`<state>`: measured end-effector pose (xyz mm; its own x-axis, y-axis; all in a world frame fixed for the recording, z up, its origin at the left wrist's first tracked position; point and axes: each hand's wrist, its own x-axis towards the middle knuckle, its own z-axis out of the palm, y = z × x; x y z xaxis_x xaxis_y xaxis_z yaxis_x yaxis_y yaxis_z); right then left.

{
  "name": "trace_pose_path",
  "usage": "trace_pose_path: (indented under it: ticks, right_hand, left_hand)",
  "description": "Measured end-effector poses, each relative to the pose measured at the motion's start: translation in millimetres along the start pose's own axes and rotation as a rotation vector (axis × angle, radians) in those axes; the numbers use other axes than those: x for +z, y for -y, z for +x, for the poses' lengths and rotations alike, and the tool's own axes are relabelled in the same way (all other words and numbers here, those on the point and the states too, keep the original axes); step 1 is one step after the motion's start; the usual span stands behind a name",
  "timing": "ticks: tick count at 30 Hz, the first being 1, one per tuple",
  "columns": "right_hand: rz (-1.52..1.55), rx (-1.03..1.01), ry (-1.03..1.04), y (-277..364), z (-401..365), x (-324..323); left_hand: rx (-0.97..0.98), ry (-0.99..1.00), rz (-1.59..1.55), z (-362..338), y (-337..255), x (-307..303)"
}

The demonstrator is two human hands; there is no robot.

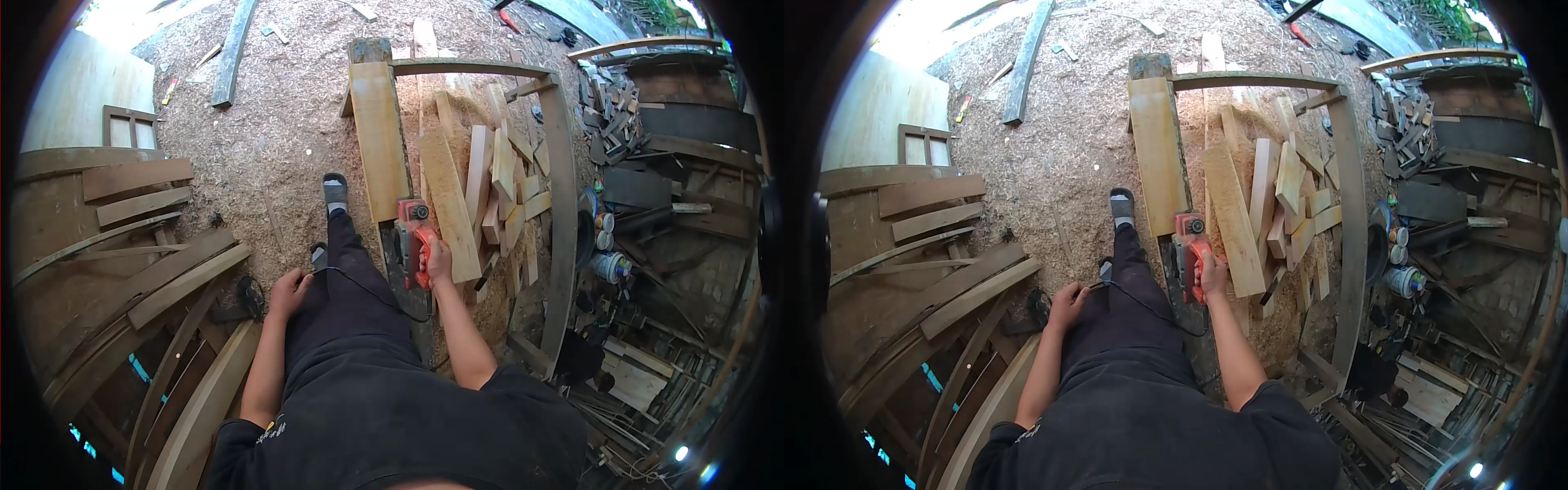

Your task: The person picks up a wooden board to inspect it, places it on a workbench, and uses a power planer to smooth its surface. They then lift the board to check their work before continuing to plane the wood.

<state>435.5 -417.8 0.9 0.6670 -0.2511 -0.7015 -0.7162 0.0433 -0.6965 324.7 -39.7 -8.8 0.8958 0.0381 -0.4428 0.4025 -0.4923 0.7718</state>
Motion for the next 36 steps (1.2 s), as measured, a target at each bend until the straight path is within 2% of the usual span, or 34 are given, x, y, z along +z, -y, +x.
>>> trace_pose_path:
  ticks: [11, 15, 17, 36]
  right_hand:
    - [-0.017, -0.01, 0.052, -37.3, -17.3, -21.5]
    - [-0.005, 0.015, 0.041, -37.4, -11.6, -19.2]
    - [0.018, 0.003, 0.052, -38.4, -5.2, -18.8]
    - [-0.006, -0.039, 0.057, -2.3, 48.6, 10.0]
  left_hand:
    - [0.013, 0.085, 0.012, -14.0, -2.3, 19.1]
    - [-0.002, 0.089, 0.003, -13.6, 3.4, 23.3]
    - [0.054, 0.047, -0.012, -12.9, 5.7, 25.4]
    - [-0.056, 0.077, -0.035, 32.8, -16.8, 14.7]
